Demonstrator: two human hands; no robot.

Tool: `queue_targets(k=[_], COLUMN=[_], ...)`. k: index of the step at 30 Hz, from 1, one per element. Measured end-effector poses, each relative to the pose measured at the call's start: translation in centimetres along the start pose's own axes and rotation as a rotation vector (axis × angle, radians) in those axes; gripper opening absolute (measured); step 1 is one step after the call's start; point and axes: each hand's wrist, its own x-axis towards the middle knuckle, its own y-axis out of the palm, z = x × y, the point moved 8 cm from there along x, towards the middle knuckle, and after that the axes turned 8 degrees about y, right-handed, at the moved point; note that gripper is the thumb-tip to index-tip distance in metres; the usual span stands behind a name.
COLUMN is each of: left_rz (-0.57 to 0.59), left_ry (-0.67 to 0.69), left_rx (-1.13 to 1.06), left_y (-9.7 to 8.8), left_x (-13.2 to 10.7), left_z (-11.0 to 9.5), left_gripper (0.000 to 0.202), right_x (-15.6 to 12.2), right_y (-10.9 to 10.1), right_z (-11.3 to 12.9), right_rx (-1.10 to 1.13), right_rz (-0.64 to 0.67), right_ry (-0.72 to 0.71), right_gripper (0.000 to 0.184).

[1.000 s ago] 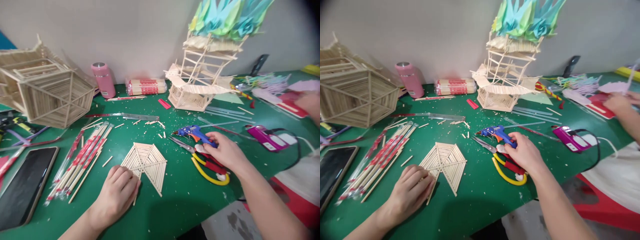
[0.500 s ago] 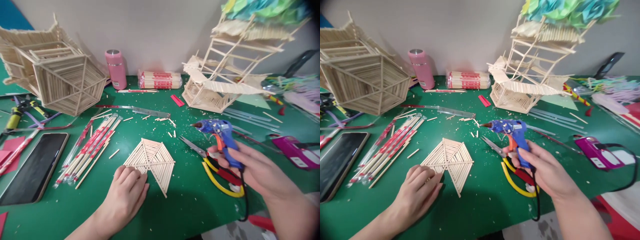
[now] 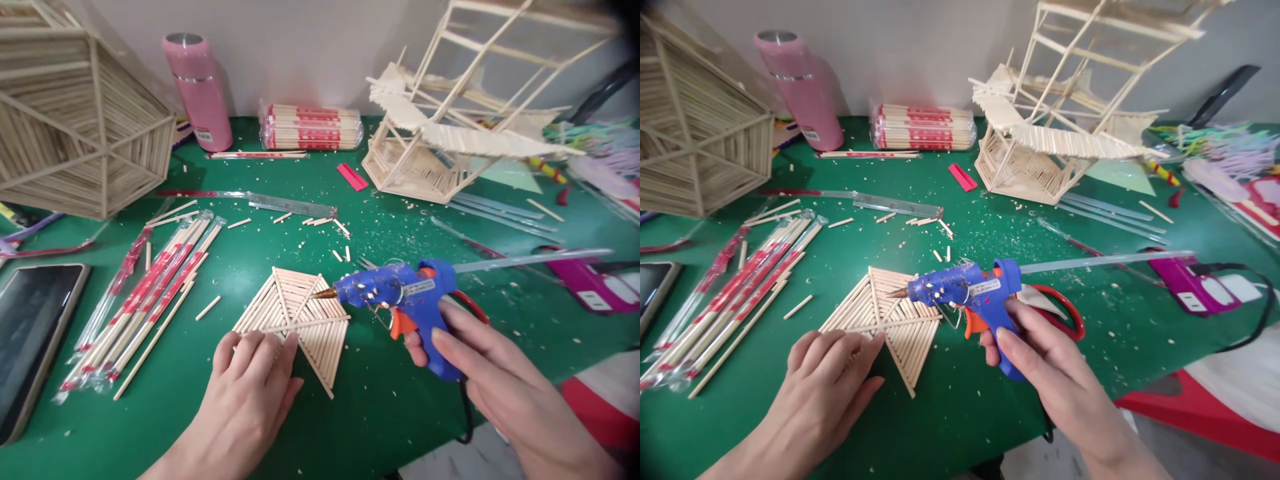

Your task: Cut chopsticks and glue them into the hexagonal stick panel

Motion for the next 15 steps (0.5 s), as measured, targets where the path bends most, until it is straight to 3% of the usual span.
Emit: queue_targets(k=[12, 15], left_rz=[-0.103, -0.103], left_ry=[0.007, 0.018], left_rx=[0.085, 0.089], left_y=[-0.9, -0.9], left_x=[0.0, -0.1], left_z=[-0.4, -0.4], left_gripper=[0.030, 0.030], right_x=[-1.7, -1.9], right_y=[1.4, 0.9], right_z=[0.3, 0.0], right_rx=[-0.465, -0.510], right_rz=[0.118, -0.001], right_ry=[-0.135, -0.118], right_gripper=[0.017, 0.020])
